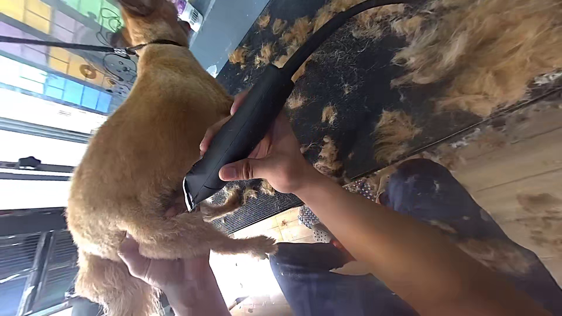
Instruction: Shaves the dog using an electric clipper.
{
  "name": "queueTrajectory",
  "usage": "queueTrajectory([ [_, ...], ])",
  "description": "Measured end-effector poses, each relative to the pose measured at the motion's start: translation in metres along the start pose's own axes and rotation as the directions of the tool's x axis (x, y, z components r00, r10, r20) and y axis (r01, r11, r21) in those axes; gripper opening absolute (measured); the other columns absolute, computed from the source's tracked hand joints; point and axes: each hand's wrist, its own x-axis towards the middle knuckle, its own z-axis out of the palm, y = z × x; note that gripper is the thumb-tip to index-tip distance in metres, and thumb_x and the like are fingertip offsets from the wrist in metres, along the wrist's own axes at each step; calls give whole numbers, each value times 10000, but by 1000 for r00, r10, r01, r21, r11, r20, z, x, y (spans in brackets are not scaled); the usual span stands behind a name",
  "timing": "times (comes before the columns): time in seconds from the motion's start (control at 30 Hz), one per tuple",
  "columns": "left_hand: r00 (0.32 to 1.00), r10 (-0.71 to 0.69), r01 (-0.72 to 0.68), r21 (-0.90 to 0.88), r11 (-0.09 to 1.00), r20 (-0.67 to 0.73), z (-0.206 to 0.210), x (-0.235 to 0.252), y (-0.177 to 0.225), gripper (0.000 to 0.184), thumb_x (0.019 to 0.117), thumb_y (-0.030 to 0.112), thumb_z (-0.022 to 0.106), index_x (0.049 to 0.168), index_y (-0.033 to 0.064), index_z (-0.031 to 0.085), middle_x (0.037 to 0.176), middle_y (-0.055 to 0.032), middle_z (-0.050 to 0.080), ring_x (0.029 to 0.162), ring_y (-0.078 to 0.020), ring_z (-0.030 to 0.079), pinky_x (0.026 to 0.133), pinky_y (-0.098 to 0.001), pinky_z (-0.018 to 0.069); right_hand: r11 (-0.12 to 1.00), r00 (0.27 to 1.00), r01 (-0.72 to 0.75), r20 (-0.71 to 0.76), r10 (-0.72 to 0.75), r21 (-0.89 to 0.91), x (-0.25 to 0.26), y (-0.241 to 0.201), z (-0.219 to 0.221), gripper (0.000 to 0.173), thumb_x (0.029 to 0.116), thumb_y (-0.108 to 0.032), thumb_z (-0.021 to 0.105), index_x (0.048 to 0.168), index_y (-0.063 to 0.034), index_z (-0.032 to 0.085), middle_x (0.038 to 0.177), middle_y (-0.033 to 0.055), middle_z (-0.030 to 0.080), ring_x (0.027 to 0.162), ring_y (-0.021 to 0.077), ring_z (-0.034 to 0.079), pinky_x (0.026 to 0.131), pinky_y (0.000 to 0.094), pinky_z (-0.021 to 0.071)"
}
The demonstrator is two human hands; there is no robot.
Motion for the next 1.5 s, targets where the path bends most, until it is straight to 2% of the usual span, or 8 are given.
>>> queueTrajectory([
  [0.33,1000,-21,22,-54,998,7,7,-5,-1,423,840,345,733,1168,90,651,1131,-114,699,1097,-244,679,945,-488,570,996,988,-81,131,77,23,11,17,20,691,668,234,768,1215,36,395,1036,241,691,996,342,724,875,471,621],
  [0.8,997,-54,58,-103,993,50,0,2,7,408,906,462,633,1073,90,659,947,-61,677,918,-185,670,886,-388,565,935,911,-353,222,348,-19,-30,16,0,648,687,187,761,1235,33,452,1015,182,709,957,284,731,841,426,626],
  [0.93,1000,9,-10,-53,999,-26,-3,-6,8,407,946,454,572,1105,88,651,1008,-78,702,950,-197,697,853,-399,594,994,990,-108,94,107,9,-10,19,12,641,699,195,773,1214,51,420,1021,221,706,982,323,727,888,477,612],
  [1.03,999,-1,5,-81,997,52,-6,-6,10,495,952,479,570,1207,58,624,1169,-115,680,1128,-244,655,991,-482,539,996,991,-75,117,69,49,-5,21,19,684,659,221,757,1209,38,395,1015,242,691,976,358,725,837,485,629],
  [1.13,1000,5,-6,-40,999,-5,-2,-5,12,453,960,500,534,1075,81,662,985,-76,708,960,-188,698,861,-389,592,989,982,-135,143,124,68,-19,25,16,679,655,199,759,1212,19,415,1018,232,694,967,354,723,847,488,621],
  [1.27,999,-40,41,-72,997,10,-6,-3,14,492,942,556,538,1068,96,663,932,-55,680,925,-200,675,897,-424,565,955,940,-297,179,292,4,-44,19,14,675,625,196,757,1198,1,458,985,162,713,911,271,736,779,390,627],
  [1.33,999,-46,46,-43,998,-11,-8,-4,15,491,940,567,528,1046,108,665,925,-45,671,915,-194,670,876,-427,570,922,903,-358,198,382,-146,-43,8,13,708,642,174,814,1248,23,480,1031,142,722,958,237,737,841,381,637],
  [1.5,1000,11,-9,-99,995,15,-3,-6,13,453,976,452,520,1139,51,653,1073,-113,710,1044,-221,695,907,-428,585,937,997,57,69,-35,-344,-24,-7,57,576,682,16,844,1168,84,542,1008,141,707,916,209,724,778,379,650],
])
